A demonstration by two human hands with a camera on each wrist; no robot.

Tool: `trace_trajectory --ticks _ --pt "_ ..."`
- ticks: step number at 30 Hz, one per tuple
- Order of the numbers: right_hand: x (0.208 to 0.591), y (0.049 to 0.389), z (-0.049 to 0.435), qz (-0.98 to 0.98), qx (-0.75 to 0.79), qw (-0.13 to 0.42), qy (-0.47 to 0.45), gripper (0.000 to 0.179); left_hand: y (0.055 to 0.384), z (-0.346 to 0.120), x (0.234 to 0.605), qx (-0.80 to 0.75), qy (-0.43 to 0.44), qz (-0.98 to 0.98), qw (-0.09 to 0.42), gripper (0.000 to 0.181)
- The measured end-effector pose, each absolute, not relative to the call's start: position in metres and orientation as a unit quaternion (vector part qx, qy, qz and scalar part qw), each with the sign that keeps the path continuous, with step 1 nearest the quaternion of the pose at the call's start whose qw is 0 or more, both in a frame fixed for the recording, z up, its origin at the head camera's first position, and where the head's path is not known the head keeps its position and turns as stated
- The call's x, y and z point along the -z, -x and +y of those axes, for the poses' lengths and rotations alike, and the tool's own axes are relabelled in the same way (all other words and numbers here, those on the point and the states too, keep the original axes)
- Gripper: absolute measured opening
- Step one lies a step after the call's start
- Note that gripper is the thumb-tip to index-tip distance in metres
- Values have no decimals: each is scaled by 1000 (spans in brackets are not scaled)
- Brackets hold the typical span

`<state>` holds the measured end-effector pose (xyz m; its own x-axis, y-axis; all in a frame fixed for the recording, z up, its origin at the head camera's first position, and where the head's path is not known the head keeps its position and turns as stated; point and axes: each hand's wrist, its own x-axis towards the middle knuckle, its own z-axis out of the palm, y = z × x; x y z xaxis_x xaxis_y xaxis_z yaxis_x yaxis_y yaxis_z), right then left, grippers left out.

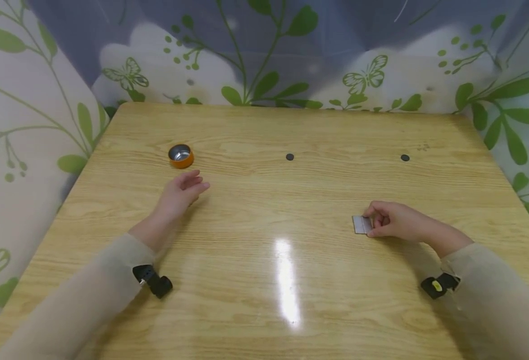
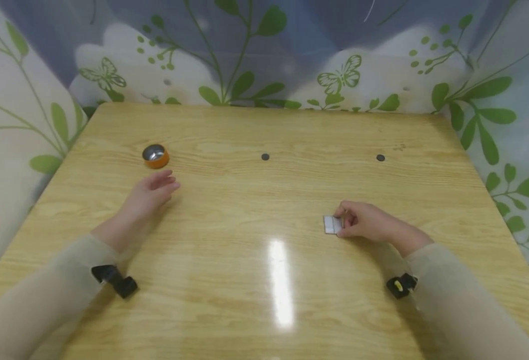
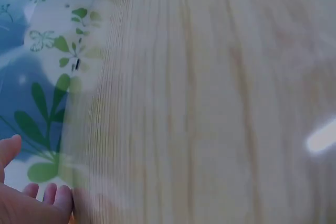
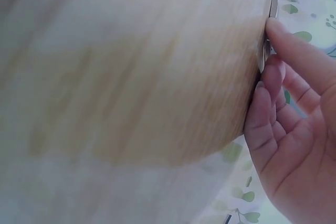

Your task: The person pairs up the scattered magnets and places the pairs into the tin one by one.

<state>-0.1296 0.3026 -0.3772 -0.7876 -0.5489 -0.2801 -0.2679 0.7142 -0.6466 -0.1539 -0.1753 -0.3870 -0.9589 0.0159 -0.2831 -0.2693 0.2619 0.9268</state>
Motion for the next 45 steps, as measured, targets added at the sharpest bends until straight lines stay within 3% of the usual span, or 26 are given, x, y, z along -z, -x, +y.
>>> trace_trajectory --ticks 12,22,31,36,45 --pt "376 127 300 893 310 230 232 30 170 -216 387 -617 209 755 71 82" --pt "373 124 297 910 265 219 230 29 211 -236 387 -551 103 819 124 100" --pt "365 115 285 939 118 151 285 44 229 -242 388 -514 54 845 137 87" --pt "363 114 280 940 88 99 315 38 230 -244 390 -509 59 849 132 81" --pt "364 119 280 947 127 132 264 37 229 -251 392 -498 -1 851 168 79"
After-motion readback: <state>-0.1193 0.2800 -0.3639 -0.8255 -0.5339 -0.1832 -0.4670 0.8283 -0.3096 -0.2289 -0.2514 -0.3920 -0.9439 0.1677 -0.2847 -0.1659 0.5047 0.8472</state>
